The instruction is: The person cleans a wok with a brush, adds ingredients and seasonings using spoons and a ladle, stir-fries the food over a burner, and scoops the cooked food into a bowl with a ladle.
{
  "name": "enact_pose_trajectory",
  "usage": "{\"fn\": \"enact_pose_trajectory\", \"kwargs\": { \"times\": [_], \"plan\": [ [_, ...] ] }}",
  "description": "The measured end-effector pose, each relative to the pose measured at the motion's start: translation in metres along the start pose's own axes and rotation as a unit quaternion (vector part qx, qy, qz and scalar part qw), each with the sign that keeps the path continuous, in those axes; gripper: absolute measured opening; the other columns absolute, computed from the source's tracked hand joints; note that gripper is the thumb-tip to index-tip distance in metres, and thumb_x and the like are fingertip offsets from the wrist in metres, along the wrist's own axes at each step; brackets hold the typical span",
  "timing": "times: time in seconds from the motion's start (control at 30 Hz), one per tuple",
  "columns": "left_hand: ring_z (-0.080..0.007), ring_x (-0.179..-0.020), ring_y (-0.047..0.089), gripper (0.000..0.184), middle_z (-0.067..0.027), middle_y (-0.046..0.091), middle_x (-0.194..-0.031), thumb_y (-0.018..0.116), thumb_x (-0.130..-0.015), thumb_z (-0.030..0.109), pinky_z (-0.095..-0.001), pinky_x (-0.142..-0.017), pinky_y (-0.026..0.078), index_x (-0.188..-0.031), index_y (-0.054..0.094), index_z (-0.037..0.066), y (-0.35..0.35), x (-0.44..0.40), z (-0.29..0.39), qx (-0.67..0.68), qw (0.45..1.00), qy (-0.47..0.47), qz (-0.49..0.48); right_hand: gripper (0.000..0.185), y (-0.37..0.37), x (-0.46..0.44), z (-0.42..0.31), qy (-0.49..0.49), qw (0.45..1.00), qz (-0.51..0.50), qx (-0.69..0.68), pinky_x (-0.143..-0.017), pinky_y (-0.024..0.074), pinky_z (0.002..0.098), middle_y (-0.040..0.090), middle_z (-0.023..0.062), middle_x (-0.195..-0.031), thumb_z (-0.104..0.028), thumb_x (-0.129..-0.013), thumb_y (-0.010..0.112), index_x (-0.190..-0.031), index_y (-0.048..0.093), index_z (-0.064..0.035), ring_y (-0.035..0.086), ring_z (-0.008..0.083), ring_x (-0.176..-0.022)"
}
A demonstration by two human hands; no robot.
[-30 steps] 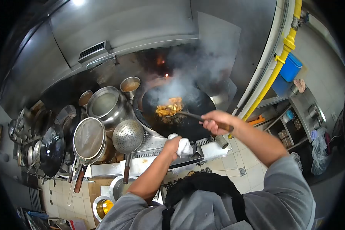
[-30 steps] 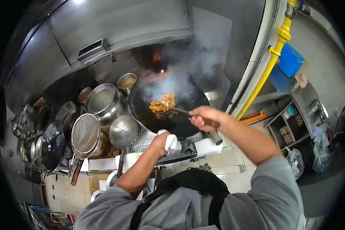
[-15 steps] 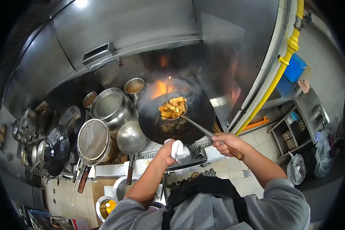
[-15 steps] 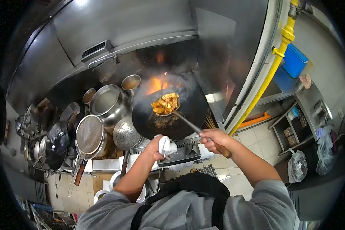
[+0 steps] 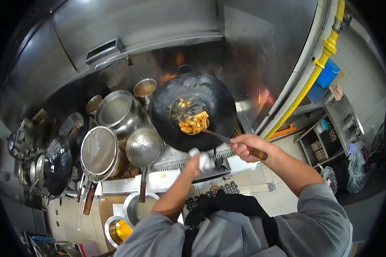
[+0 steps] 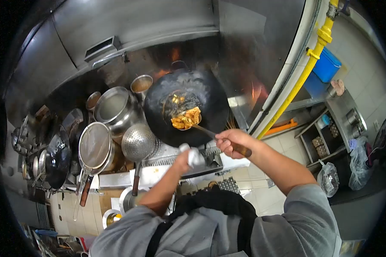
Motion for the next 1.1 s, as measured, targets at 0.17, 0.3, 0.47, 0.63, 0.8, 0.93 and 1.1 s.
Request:
{"fn": "enact_pose_trajectory", "kwargs": {
  "times": [0.17, 0.3, 0.47, 0.63, 0.8, 0.93, 1.1],
  "plan": [
    [-0.0241, -0.079, 0.066, 0.015, -0.013, 0.065, -0.092, 0.059, -0.086, 0.009, -0.0417, -0.07, 0.055, -0.097, 0.062, -0.001, -0.017, 0.055, -0.057, -0.078, 0.995, 0.035, 0.045, 0.014, 0.027, -0.024, -0.007, -0.1, 0.994, 0.001, 0.042, -0.037, 0.03, 0.0188, 0.047, -0.0031, -0.066, -0.02, -0.094, 0.053, -0.086, 0.046, -0.0108, 0.038, 0.0037, -0.043],
    [-0.025, -0.072, 0.064, 0.005, -0.0104, 0.062, -0.08, 0.054, -0.086, 0.007, -0.0425, -0.066, 0.055, -0.084, 0.057, 0.003, 0.019, 0.063, -0.016, 0.046, 0.998, 0.035, 0.005, 0.015, 0.02, -0.048, 0.003, -0.085, 0.988, 0.003, 0.128, -0.037, 0.0317, 0.0235, 0.048, -0.003, -0.066, -0.02, -0.093, 0.055, -0.083, 0.045, -0.0133, 0.039, 0.0058, -0.044],
    [-0.0289, -0.079, 0.066, 0.017, -0.014, 0.065, -0.087, 0.047, -0.089, 0.011, -0.0445, -0.074, 0.056, -0.097, 0.058, 0.001, 0.0, 0.057, -0.014, 0.026, 0.997, -0.02, -0.063, 0.011, -0.014, -0.041, 0.023, -0.205, 0.973, 0.029, 0.103, -0.037, 0.0341, 0.0261, 0.05, 0.0008, -0.067, -0.018, -0.092, 0.058, -0.094, 0.049, -0.0109, 0.043, 0.0087, -0.046],
    [-0.0284, -0.077, 0.067, 0.018, -0.0162, 0.066, -0.086, 0.048, -0.084, 0.007, -0.0428, -0.071, 0.057, -0.092, 0.06, -0.004, -0.002, 0.074, -0.014, -0.046, 0.999, 0.002, -0.025, 0.018, -0.041, -0.025, 0.059, -0.229, 0.968, 0.038, 0.09, -0.037, 0.0352, 0.0275, 0.052, 0.0029, -0.069, -0.021, -0.093, 0.059, -0.102, 0.051, -0.0072, 0.045, 0.0111, -0.045],
    [-0.0281, -0.078, 0.066, 0.023, -0.0169, 0.065, -0.089, 0.045, -0.085, 0.008, -0.0422, -0.073, 0.056, -0.096, 0.06, -0.006, 0.017, 0.11, -0.029, -0.019, 1.0, 0.018, 0.0, 0.023, -0.074, -0.02, 0.093, -0.24, 0.962, 0.039, 0.122, -0.037, 0.0391, 0.03, 0.056, 0.0054, -0.073, -0.024, -0.096, 0.054, -0.108, 0.051, -0.0039, 0.048, 0.0136, -0.046],
    [-0.031, -0.082, 0.065, 0.028, -0.0176, 0.065, -0.094, 0.049, -0.08, 0.01, -0.0461, -0.073, 0.057, -0.1, 0.061, -0.004, 0.0, 0.107, -0.076, 0.011, 1.0, -0.023, -0.01, 0.034, -0.105, -0.019, 0.132, -0.171, 0.985, -0.035, -0.006, -0.061, 0.0527, 0.0348, 0.066, 0.0121, -0.095, -0.032, -0.099, 0.046, -0.115, 0.054, -0.0035, 0.063, 0.0213, -0.074],
    [-0.0312, -0.082, 0.065, 0.019, -0.0176, 0.064, -0.094, 0.05, -0.078, 0.003, -0.0454, -0.075, 0.057, -0.095, 0.057, -0.002, 0.022, 0.139, -0.071, 0.017, 1.0, -0.001, 0.007, 0.057, -0.237, -0.171, 0.202, -0.193, 0.582, 0.159, 0.774, -0.113, 0.0245, 0.0425, 0.032, 0.019, -0.148, -0.015, -0.092, 0.041, -0.144, 0.026, 0.0005, 0.033, 0.0308, -0.137]
  ]
}}
Point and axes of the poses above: each hand's wrist, its own x-axis away from the middle knuckle, its own y-axis out of the palm, z = x × y, the point moved 10 cm from there along -x, towards the middle knuckle
